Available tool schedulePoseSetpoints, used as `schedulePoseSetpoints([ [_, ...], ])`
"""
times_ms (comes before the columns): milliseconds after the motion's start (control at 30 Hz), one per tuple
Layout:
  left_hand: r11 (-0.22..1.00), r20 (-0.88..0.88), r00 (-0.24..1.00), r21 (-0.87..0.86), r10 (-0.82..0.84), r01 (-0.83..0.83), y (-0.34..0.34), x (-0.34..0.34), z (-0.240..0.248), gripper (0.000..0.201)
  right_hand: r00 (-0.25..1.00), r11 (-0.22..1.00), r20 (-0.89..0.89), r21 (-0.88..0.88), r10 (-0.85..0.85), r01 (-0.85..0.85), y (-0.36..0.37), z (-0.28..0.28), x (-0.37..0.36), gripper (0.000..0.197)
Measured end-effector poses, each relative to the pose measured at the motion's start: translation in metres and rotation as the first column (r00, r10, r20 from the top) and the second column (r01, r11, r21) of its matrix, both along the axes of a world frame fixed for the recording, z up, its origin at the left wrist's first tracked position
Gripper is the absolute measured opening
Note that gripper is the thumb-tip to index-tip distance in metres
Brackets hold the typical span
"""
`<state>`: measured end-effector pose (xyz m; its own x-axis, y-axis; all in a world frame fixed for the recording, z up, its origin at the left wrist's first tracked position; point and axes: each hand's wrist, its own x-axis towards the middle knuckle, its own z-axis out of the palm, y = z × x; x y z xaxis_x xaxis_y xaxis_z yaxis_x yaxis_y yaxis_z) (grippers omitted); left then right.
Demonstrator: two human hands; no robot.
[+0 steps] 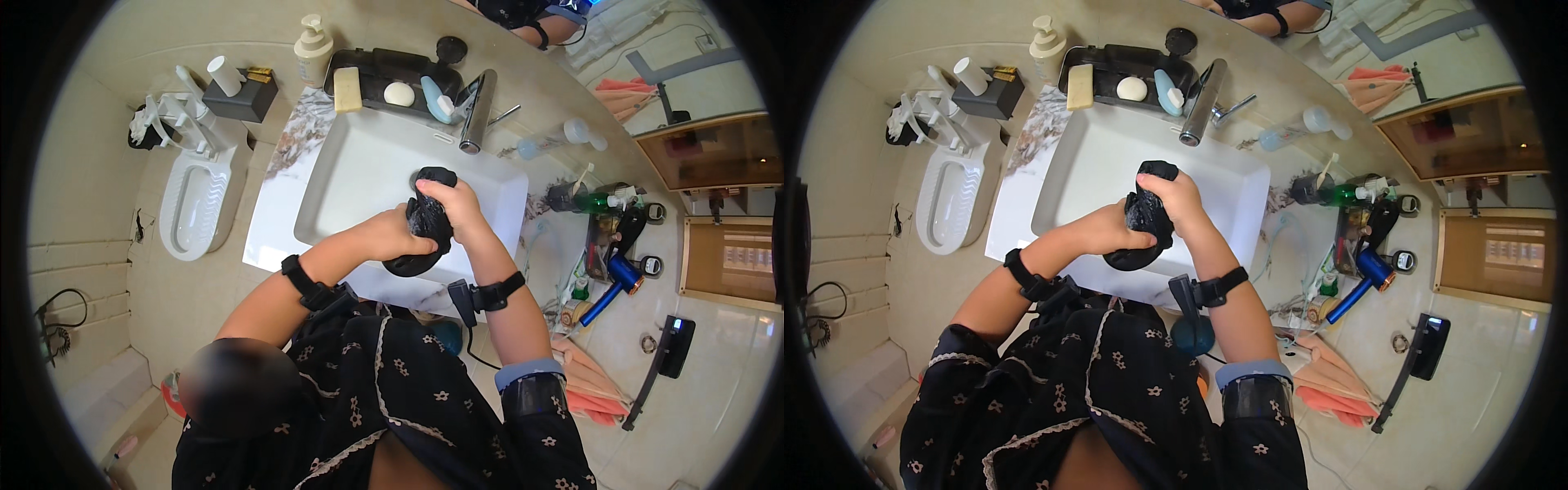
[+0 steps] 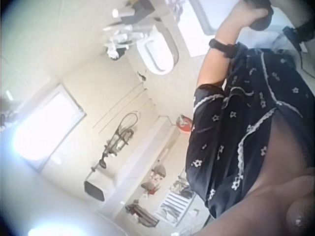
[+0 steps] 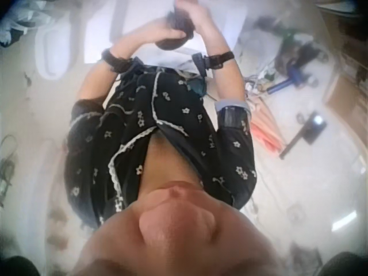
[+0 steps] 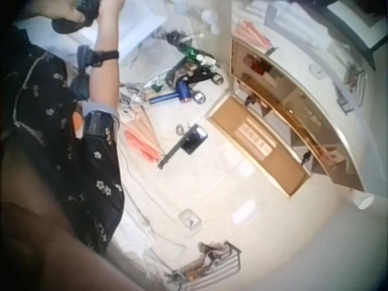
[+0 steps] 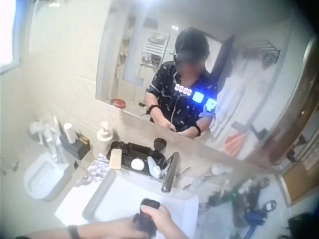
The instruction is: The person hangs a black garment on a hanger and places it on a towel rack. They then pick up a light-colored cloth, wring it out, and hang it on a wall hook. Finally, they move a red basin and a white laundry basket, placing the basin inside the basket.
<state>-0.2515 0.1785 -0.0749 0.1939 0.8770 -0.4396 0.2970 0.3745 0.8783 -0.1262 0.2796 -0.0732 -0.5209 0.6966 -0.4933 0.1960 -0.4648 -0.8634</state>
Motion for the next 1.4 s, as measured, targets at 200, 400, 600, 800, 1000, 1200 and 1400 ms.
schedulePoseSetpoints([
  [200,0.992,-0.308,0.951,-0.112,0.013,-0.05,0.009,0.02,-0.039,0.077,0.929,0.954,0.369,0.282,-0.012,-0.1,0.009,-0.067,0.002,0.023],
  [400,0.969,0.461,0.852,-0.121,0.248,-0.217,0.0,-0.004,-0.041,0.068,0.994,0.948,0.056,0.309,-0.096,0.075,0.003,-0.03,0.001,0.017],
  [600,0.863,0.697,0.512,-0.373,0.503,-0.34,-0.027,-0.044,-0.008,0.087,0.982,0.745,0.002,0.651,-0.19,0.143,-0.009,0.028,-0.012,0.033],
  [800,0.874,0.874,-0.021,-0.485,0.485,0.007,-0.028,-0.022,-0.013,0.104,0.997,0.361,0.033,0.931,0.071,-0.056,-0.043,0.067,-0.031,0.033],
  [1000,0.87,0.855,-0.221,-0.49,0.469,-0.049,-0.017,-0.009,0.006,0.068,0.969,0.717,-0.237,0.664,-0.065,0.211,-0.055,0.076,-0.026,0.031],
  [1200,0.851,0.827,-0.453,-0.47,0.333,-0.233,-0.002,0.017,0.006,0.049,0.769,0.9,-0.62,0.234,-0.153,0.368,-0.062,0.079,-0.016,0.027],
  [1400,0.735,0.834,-0.278,-0.551,0.477,-0.394,-0.005,0.018,0.023,0.035,0.608,0.91,-0.705,-0.135,-0.366,0.392,-0.044,0.057,0.009,0.022],
])
